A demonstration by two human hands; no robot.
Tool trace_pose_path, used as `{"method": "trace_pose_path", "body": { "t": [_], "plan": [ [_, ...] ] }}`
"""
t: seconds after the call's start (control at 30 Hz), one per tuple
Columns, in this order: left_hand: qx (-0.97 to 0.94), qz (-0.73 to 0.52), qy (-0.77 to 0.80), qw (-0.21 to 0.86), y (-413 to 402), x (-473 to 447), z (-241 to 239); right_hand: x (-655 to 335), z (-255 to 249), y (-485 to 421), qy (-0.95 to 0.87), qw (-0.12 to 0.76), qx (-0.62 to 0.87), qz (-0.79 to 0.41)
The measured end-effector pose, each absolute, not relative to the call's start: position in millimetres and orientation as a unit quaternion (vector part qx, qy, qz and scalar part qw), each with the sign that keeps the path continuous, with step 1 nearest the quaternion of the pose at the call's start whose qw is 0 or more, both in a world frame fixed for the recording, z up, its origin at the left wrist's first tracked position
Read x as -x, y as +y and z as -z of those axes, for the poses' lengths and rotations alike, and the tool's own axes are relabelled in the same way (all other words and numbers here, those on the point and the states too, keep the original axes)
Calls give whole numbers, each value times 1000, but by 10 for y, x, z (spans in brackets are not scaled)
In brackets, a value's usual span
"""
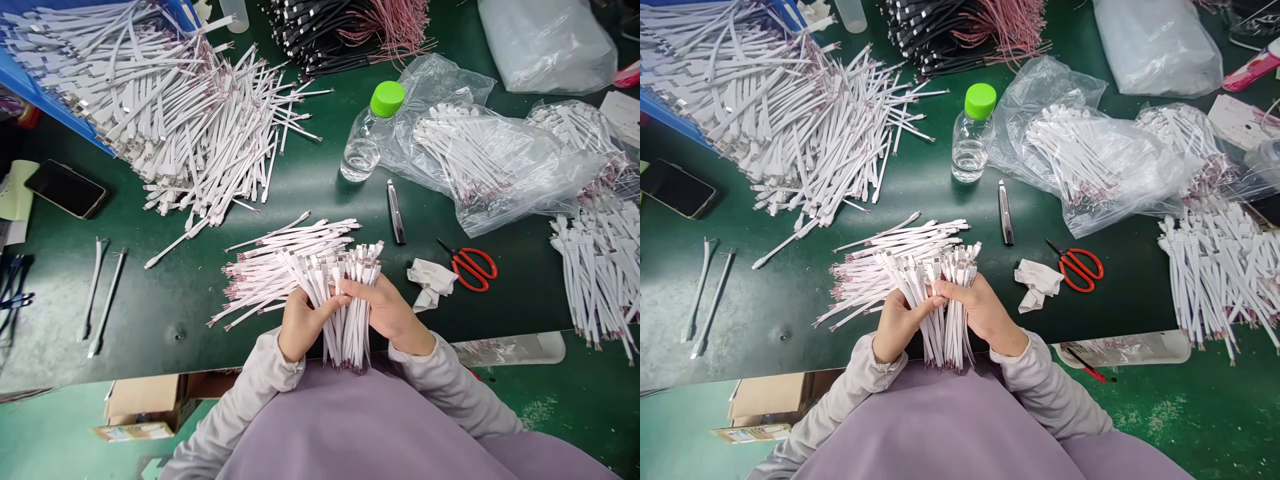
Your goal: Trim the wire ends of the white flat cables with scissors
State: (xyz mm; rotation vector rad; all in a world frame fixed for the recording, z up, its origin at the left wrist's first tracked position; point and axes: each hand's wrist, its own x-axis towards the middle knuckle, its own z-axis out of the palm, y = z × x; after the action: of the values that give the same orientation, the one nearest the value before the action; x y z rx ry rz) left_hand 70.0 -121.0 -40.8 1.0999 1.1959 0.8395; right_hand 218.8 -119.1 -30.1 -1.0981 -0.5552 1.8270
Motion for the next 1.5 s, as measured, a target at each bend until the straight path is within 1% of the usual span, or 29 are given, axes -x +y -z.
{"method": "trace_pose_path", "body": {
  "t": [0.17,0.4,0.53,0.67,0.77,1.0,1.27,1.33,1.5],
  "plan": [
    [-455,-358,518,629,-1206,-690,406,-2183,285,-1181,-205,433,435,-763],
    [-509,-318,518,610,-1186,-633,387,-2142,285,-1206,-233,494,478,-688],
    [-475,-291,536,635,-1186,-612,371,-2132,273,-1224,-253,509,486,-664],
    [-432,-314,543,647,-1189,-630,348,-2133,264,-1225,-245,520,490,-655],
    [-433,-335,527,650,-1189,-648,331,-2155,277,-1212,-246,503,483,-673],
    [-449,-319,485,679,-1182,-673,290,-2199,318,-1190,-208,447,414,-765],
    [-413,-298,487,710,-1180,-662,344,-2218,296,-1183,-221,404,398,-794],
    [-421,-290,484,710,-1175,-658,347,-2218,279,-1187,-210,406,404,-793],
    [-426,-295,514,684,-1165,-638,308,-2221,270,-1200,-208,451,425,-757]
  ]
}}
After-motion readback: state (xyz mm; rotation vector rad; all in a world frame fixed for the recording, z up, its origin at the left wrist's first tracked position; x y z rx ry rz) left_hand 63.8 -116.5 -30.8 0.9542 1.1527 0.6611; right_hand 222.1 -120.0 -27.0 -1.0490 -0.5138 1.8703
